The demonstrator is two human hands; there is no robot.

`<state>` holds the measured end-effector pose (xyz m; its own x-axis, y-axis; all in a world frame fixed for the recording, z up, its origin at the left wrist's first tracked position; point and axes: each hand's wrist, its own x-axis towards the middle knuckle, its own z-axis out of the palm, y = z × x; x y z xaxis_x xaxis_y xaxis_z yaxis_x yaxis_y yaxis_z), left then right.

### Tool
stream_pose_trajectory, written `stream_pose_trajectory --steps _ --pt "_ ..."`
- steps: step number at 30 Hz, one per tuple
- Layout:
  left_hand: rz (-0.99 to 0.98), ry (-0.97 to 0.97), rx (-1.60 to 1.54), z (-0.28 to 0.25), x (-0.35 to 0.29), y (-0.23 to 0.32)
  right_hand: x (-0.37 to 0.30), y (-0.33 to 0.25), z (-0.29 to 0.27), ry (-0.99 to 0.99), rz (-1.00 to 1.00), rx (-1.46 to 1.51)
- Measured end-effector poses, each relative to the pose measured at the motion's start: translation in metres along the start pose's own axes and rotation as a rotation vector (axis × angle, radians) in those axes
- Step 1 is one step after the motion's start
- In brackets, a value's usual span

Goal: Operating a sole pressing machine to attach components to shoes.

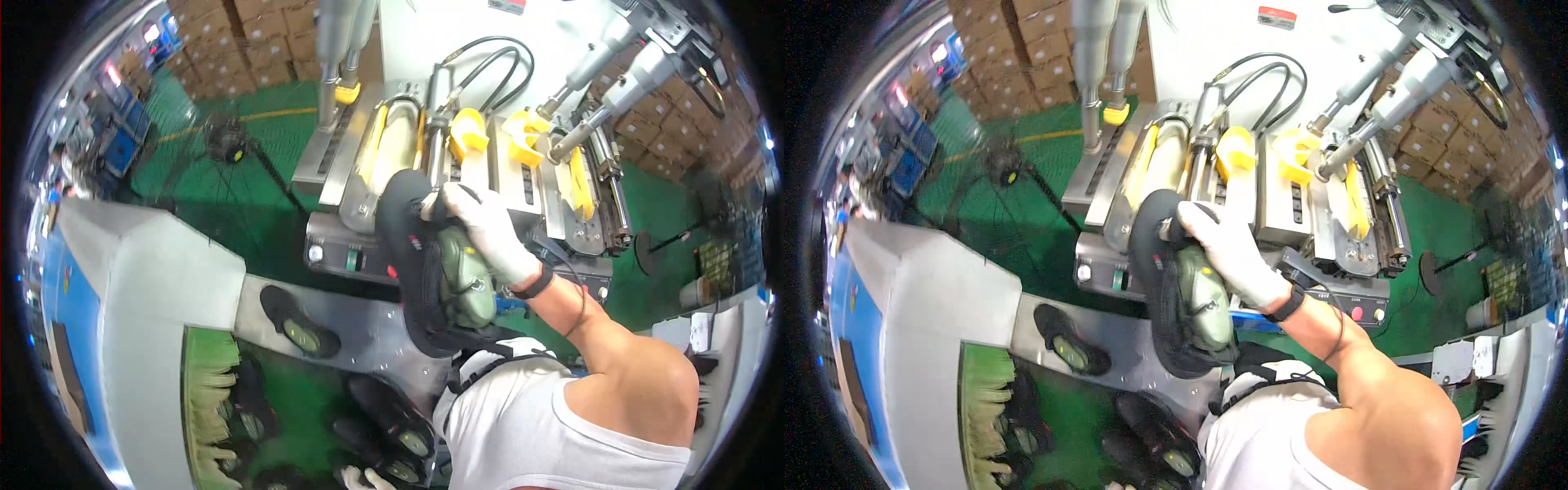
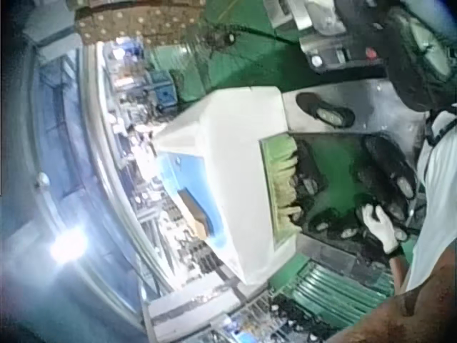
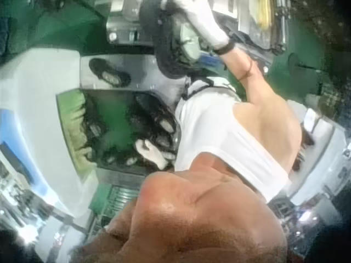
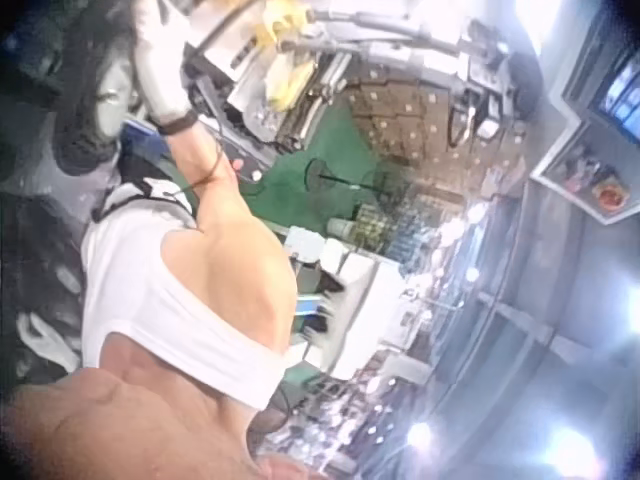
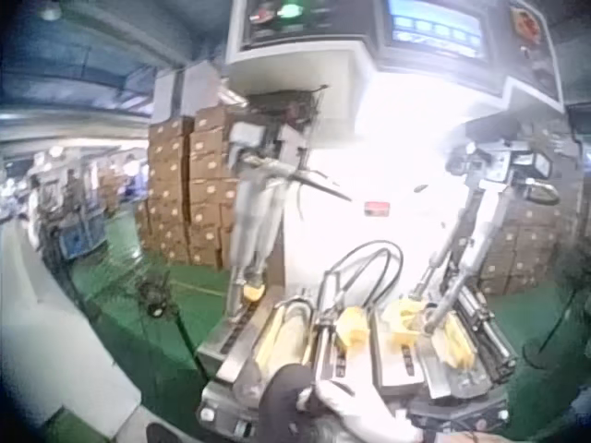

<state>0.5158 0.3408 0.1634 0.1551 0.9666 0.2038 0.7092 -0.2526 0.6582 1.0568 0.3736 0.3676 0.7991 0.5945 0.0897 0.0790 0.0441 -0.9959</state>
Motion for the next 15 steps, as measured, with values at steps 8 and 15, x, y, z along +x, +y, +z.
stream_pose_trajectory --steps 8,15 --pt "0.617 -0.382 -0.485 0.178 0.233 0.375 0.165 0.03 -0.011 0.015 -0.132 -0.061" --pt "0.474 -0.461 -0.439 0.35 0.334 0.44 0.309 0.105 -0.024 -0.001 0.171 -0.08"
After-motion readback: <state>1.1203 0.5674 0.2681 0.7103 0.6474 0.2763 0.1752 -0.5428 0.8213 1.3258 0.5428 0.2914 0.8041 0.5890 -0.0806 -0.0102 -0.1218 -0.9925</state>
